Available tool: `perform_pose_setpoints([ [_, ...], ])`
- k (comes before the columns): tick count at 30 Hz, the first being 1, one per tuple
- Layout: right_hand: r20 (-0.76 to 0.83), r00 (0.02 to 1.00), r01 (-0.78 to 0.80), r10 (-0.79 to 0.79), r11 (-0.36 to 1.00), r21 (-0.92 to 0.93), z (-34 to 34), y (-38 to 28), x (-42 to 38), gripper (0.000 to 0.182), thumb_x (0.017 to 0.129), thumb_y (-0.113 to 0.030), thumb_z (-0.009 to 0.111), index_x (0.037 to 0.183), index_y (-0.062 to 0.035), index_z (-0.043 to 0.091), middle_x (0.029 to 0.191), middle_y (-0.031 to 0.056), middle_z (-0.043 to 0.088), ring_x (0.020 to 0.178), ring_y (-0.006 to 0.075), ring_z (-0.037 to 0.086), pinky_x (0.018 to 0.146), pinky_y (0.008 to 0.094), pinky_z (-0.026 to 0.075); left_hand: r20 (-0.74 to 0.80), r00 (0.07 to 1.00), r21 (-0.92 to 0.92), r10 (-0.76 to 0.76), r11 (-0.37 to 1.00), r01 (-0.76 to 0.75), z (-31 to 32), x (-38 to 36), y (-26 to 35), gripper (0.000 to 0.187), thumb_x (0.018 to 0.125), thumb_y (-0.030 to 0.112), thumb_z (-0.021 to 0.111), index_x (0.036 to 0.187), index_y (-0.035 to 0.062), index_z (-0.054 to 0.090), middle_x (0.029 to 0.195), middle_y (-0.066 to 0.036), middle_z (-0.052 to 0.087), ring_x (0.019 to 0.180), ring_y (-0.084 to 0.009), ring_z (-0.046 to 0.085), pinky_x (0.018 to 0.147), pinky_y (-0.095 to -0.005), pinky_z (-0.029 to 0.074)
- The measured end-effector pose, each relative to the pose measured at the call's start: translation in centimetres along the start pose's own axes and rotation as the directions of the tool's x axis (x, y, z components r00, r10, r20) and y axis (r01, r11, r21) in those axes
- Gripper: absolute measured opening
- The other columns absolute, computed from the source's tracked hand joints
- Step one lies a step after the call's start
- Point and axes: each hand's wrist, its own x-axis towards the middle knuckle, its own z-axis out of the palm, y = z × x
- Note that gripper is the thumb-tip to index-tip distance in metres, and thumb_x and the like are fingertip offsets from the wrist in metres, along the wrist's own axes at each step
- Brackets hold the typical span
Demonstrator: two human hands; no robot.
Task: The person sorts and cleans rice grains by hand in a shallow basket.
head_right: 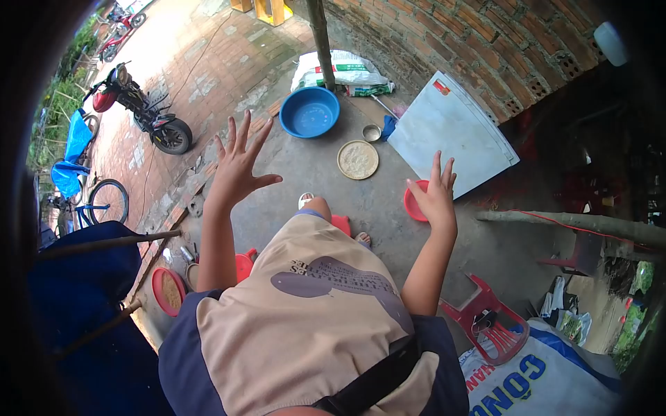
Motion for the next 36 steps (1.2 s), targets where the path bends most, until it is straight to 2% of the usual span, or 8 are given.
perform_pose_setpoints([
  [5, 0.188, 0.972, 0.123, -0.143, 0.986, 0.113, 2.1, -3.1, -0.4, 0.094, 0.079, -0.041, 0.067, 0.148, -0.0218, 0.007, 0.151, 0.0243, 0.004, 0.135, 0.0520, 0.008, 0.109, 0.0525, 0.020, -0.011, 0.997, -0.025, -0.080, 0.997, 0.079, 1.2, 2.6, -3.1, 0.099, 0.062, 0.051, 0.076, 0.144, 0.0350, 0.024, 0.153, -0.013, 0.010, 0.139, -0.0425, 0.006, 0.105, -0.0669, 0.009],
  [9, 0.092, 0.994, -0.044, 0.056, 0.992, -0.122, 2.2, -1.6, 0.6, 0.096, 0.077, -0.042, 0.069, 0.148, -0.0233, 0.007, 0.152, 0.0226, 0.004, 0.134, 0.0524, 0.012, 0.108, 0.0556, 0.021, -0.037, 0.999, -0.063, 0.012, 0.998, -0.014, 1.6, 7.6, -5.2, 0.096, 0.064, 0.050, 0.076, 0.144, 0.0346, 0.024, 0.153, -0.013, 0.011, 0.139, -0.0424, 0.007, 0.106, -0.0665, 0.010],
  [11, -0.058, 0.961, -0.275, 0.269, 0.929, -0.247, 1.8, -2.4, 1.1, 0.096, 0.076, -0.042, 0.069, 0.148, -0.0227, 0.008, 0.152, 0.0228, 0.005, 0.134, 0.0526, 0.014, 0.106, 0.0579, 0.022, -0.037, 0.997, -0.096, 0.073, 0.992, -0.077, 1.7, 10.2, -6.7, 0.094, 0.066, 0.049, 0.075, 0.144, 0.0346, 0.025, 0.153, -0.013, 0.011, 0.139, -0.0420, 0.008, 0.106, -0.0662, 0.011],
  [15, -0.182, 0.911, -0.403, 0.370, 0.894, -0.197, 3.4, -6.8, 3.4, 0.095, 0.077, -0.041, 0.069, 0.148, -0.0210, 0.009, 0.152, 0.0226, 0.006, 0.134, 0.0527, 0.014, 0.105, 0.0589, 0.024, -0.043, 0.990, -0.104, 0.132, 0.985, -0.135, 1.6, 14.7, -11.6, 0.093, 0.073, 0.051, 0.069, 0.147, 0.0277, 0.018, 0.154, -0.013, 0.008, 0.140, -0.0390, 0.006, 0.108, -0.0620, 0.011],
  [21, 0.017, 0.996, 0.091, -0.089, 0.975, -0.205, 11.6, -18.5, 7.3, 0.090, 0.079, -0.035, 0.067, 0.148, -0.0212, 0.011, 0.152, 0.0215, 0.005, 0.134, 0.0521, 0.014, 0.104, 0.0599, 0.024, -0.058, 0.998, -0.294, 0.019, 0.955, -0.036, 5.6, 20.5, -18.7, 0.082, 0.086, 0.048, 0.055, 0.148, 0.0178, 0.011, 0.153, -0.019, 0.007, 0.139, -0.0430, 0.007, 0.107, -0.0614, 0.009],
  [26, 0.339, 0.907, 0.287, -0.249, 0.956, -0.065, 17.1, -22.1, 6.6, 0.092, 0.079, -0.037, 0.067, 0.148, -0.0233, 0.009, 0.153, 0.0188, 0.003, 0.137, 0.0479, 0.012, 0.107, 0.0600, 0.018, -0.033, 0.981, -0.469, 0.191, 0.864, -0.184, 7.2, 23.3, -15.7, 0.075, 0.090, 0.046, 0.051, 0.148, 0.0180, 0.013, 0.153, -0.020, 0.007, 0.139, -0.0440, 0.008, 0.106, -0.0616, 0.011],
  [29, 0.359, 0.932, 0.124, -0.043, 0.971, -0.206, 15.9, -19.4, 6.8, 0.093, 0.078, -0.037, 0.067, 0.148, -0.0246, 0.008, 0.153, 0.0182, 0.003, 0.137, 0.0470, 0.010, 0.108, 0.0592, 0.018, -0.071, 0.935, -0.471, 0.348, 0.815, -0.339, 8.8, 24.0, -13.5, 0.074, 0.090, 0.047, 0.050, 0.148, 0.0181, 0.014, 0.153, -0.019, 0.008, 0.139, -0.0440, 0.008, 0.106, -0.0619, 0.011],
  [36, 0.274, 0.918, -0.124, 0.285, 0.866, -0.484, 9.1, -7.1, 11.3, 0.096, 0.077, -0.040, 0.069, 0.148, -0.0248, 0.006, 0.152, 0.0204, 0.003, 0.137, 0.0478, 0.010, 0.109, 0.0541, 0.021, 0.065, 0.952, -0.407, 0.300, 0.879, -0.249, 11.7, 24.8, -9.0, 0.072, 0.089, 0.049, 0.051, 0.147, 0.0226, 0.018, 0.153, -0.018, 0.008, 0.138, -0.0447, 0.008, 0.105, -0.0636, 0.013],
])
